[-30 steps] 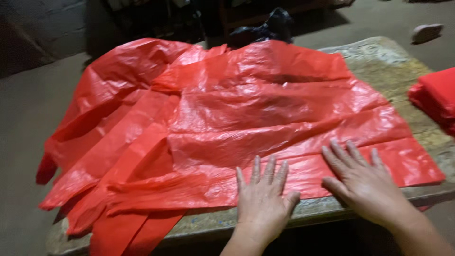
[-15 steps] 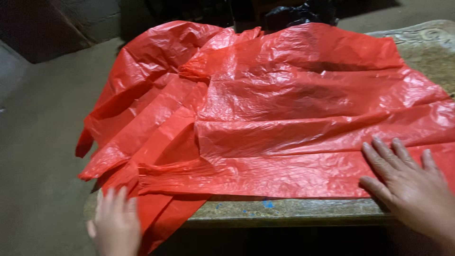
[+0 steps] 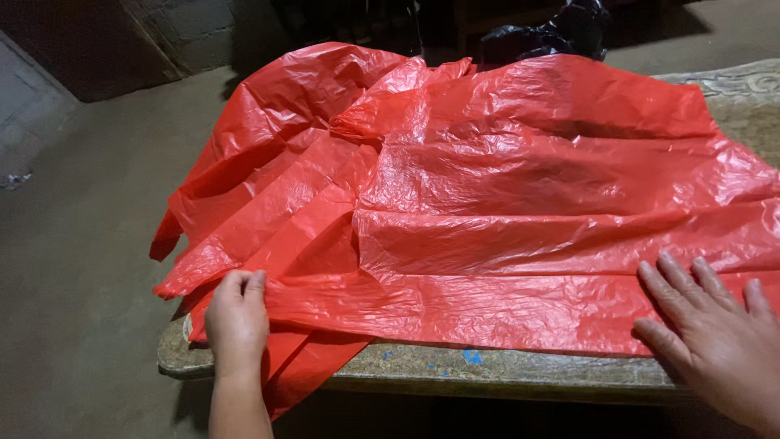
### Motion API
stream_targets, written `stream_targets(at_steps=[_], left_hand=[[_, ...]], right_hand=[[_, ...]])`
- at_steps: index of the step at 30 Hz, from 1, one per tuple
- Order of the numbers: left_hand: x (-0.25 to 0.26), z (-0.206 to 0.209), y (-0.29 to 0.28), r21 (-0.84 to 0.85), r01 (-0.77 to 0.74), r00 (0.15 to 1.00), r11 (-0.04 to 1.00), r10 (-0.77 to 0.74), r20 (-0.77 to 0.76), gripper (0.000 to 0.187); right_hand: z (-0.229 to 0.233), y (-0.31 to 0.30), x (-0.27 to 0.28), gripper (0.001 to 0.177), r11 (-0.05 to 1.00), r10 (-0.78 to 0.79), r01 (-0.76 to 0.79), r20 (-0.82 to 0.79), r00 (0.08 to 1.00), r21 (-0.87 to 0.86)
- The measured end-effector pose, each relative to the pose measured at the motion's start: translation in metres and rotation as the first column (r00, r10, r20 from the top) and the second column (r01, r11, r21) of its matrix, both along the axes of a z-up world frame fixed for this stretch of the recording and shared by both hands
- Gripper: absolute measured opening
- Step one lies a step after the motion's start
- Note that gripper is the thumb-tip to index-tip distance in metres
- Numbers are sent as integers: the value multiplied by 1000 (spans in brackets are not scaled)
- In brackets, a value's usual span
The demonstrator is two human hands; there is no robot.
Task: The person folds a red plastic sheet on a table, aligning edges and pressing folds to create a compact rectangular bundle. The folded bundle is placed on top of other similar bundles already on the table.
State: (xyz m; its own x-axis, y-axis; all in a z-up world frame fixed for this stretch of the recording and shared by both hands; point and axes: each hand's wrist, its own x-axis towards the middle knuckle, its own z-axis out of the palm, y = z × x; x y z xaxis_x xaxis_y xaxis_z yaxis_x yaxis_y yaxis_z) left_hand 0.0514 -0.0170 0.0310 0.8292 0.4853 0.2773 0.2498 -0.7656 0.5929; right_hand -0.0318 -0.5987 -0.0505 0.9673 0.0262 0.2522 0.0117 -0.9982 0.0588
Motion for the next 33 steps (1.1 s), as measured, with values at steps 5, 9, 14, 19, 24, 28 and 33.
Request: stream_targets(at_steps=[5,9,14,19,24,28,33], left_hand=[[-1,4,8,-104,-67,996,992,73,57,30],[-15,10,21,160,-131,991,978,136,-19,28],[-35,22,-25,337,28,973,941,-103,208,20],[-46,-9,-189,508,685,489,522,-847,210,36],[-38,-46,-276,557,804,341,207,-928,-148,70],[-22,-55,-272,712,657,418,248,-906,-71,75],[-25,-59,-269,642,721,444,260,-885,-139,79]], right_hand=[[17,11,-3,84,999,45,-45,-4,999,15],[32,12,-8,85,981,172,-174,-34,985,-87],[58,33,-6,81,991,107,-101,-69,992,88],[70,69,-31,68,977,114,-128,89,990,173],[61,60,-53,66,950,243,-232,-26,970,209],[62,-6,-48,68,992,62,-53,-72,995,115],[61,-68,-57,71,980,-91,106,-96,991,168]])
